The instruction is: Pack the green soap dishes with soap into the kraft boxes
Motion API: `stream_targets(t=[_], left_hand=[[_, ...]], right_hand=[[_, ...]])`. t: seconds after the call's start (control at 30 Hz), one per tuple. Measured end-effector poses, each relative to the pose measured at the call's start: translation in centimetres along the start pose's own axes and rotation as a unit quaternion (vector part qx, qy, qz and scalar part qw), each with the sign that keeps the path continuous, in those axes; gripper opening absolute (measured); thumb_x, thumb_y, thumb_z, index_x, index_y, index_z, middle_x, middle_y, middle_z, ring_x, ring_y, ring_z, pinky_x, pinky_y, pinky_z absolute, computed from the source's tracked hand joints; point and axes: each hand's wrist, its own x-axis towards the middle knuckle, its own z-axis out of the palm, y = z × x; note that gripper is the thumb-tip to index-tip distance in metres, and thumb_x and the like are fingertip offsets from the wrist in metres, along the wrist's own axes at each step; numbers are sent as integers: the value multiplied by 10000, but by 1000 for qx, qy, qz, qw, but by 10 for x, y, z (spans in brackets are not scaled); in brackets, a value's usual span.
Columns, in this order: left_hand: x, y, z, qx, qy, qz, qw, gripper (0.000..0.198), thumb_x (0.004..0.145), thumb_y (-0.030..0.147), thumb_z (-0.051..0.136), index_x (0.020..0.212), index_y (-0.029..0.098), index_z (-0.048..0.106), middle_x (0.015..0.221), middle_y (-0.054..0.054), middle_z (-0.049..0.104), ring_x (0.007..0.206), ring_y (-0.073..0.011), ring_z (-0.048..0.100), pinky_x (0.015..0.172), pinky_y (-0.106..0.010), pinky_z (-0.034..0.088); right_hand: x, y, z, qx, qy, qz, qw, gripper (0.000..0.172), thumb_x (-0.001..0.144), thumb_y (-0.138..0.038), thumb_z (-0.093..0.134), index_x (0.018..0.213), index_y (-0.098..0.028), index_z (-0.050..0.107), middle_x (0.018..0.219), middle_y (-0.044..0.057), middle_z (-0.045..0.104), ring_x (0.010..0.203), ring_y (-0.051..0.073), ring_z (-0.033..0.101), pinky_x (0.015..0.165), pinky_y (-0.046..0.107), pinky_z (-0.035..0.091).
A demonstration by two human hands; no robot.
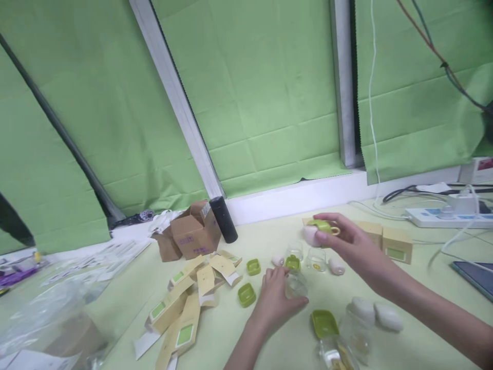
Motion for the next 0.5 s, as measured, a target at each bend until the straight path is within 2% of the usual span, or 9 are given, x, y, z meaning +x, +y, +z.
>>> stream_targets(t=[0.1, 0.2, 0.33, 0.4, 0.5], left_hand=[[-5, -5, 12, 8, 16, -30, 999, 582, 599, 300, 690, 1128, 190, 474, 990, -67, 524, 985, -266, 473, 831, -356, 361], [-13, -17, 21, 12, 44, -37, 998, 621, 533, 368, 745, 1056, 161, 483, 963, -66, 520, 957, -265, 460, 808, -347, 354], [-16, -29, 32, 17, 67, -41, 997, 514, 485, 404, 768, 856, 170, 501, 908, -46, 529, 886, -240, 463, 759, -328, 348], [-15, -30, 35, 12, 60, -35, 997, 585, 451, 429, 781, 900, 168, 510, 901, -38, 538, 874, -241, 463, 755, -335, 345], [-16, -28, 35, 5, 52, -31, 998, 674, 421, 471, 784, 959, 155, 530, 916, -47, 541, 883, -252, 462, 770, -354, 344]], right_hand=[[-6, 6, 10, -37, -91, 17, 995, 503, 749, -542, 613, 1162, -264, 543, 948, 42, 657, 855, 230, 625, 705, 358, 494], [-8, 30, 24, -88, -161, -13, 983, 452, 742, -480, 644, 1125, -248, 582, 1072, 49, 629, 916, 227, 605, 789, 372, 486], [-10, 68, 41, -214, -201, -93, 951, 374, 718, -286, 670, 1086, -246, 621, 1126, 38, 627, 1019, 243, 568, 871, 358, 437], [-12, 79, 46, -256, -228, -109, 933, 392, 702, -214, 655, 1089, -266, 624, 1097, 24, 638, 991, 235, 584, 857, 332, 437], [-15, 83, 50, -292, -259, -110, 914, 429, 698, -198, 639, 1113, -306, 614, 1063, 0, 647, 985, 226, 590, 844, 300, 434]])
